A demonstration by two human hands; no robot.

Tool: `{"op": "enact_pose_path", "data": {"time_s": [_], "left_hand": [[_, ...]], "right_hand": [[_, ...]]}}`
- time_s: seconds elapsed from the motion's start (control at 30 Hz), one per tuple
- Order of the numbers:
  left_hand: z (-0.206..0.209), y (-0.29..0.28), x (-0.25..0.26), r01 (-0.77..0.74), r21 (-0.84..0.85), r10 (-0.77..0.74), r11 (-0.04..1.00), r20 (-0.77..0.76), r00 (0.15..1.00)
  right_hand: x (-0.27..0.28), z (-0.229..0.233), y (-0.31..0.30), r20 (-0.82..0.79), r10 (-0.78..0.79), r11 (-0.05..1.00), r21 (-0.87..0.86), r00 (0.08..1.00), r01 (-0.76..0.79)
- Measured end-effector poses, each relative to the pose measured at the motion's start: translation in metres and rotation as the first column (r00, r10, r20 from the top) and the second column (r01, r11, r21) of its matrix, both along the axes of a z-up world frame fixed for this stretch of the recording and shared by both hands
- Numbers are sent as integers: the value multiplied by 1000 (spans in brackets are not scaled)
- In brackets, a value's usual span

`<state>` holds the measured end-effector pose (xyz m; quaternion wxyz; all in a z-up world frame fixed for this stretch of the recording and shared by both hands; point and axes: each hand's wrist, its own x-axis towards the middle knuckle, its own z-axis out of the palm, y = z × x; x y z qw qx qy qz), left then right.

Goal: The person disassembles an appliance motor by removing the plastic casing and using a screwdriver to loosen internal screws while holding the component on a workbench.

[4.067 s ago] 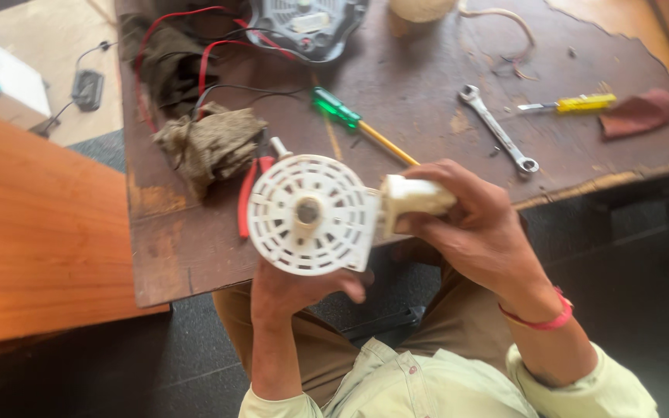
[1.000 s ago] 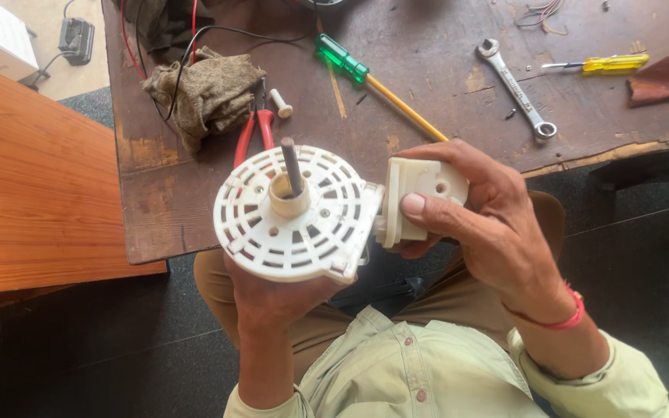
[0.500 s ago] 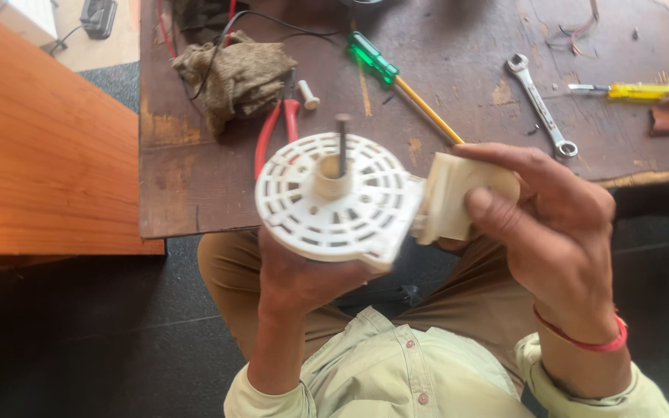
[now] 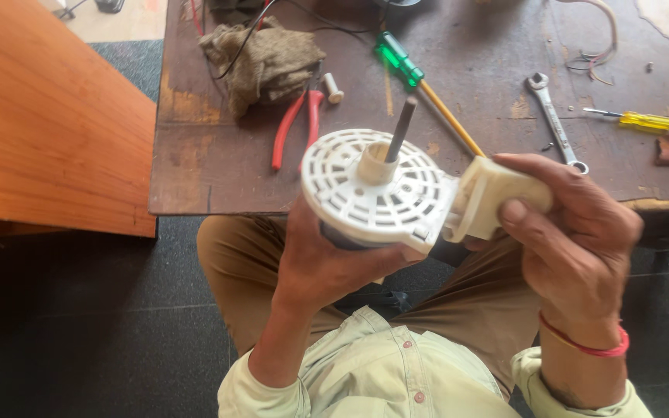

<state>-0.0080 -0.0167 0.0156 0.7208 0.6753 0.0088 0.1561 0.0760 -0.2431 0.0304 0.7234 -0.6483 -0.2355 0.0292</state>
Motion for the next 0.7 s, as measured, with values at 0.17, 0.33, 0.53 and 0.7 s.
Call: {"op": "enact_pose_path", "data": {"time_s": [0.17,0.33,0.53,0.7], "left_hand": [[1,-4,-3,-7,25,6,1000,27,1000],[7,-7,-3,-10,-100,14,995,37,999],[1,-4,-8,-16,-159,27,987,68,997],[-18,-3,-5,-38,-302,54,952,43,998]], "right_hand": [[0,3,0,71,-34,999,-21,997,36],[5,9,12,-302,60,993,111,951,-27],[-1,16,19,-332,110,985,161,937,-59],[-20,35,9,142,-28,993,-106,989,43]]}}
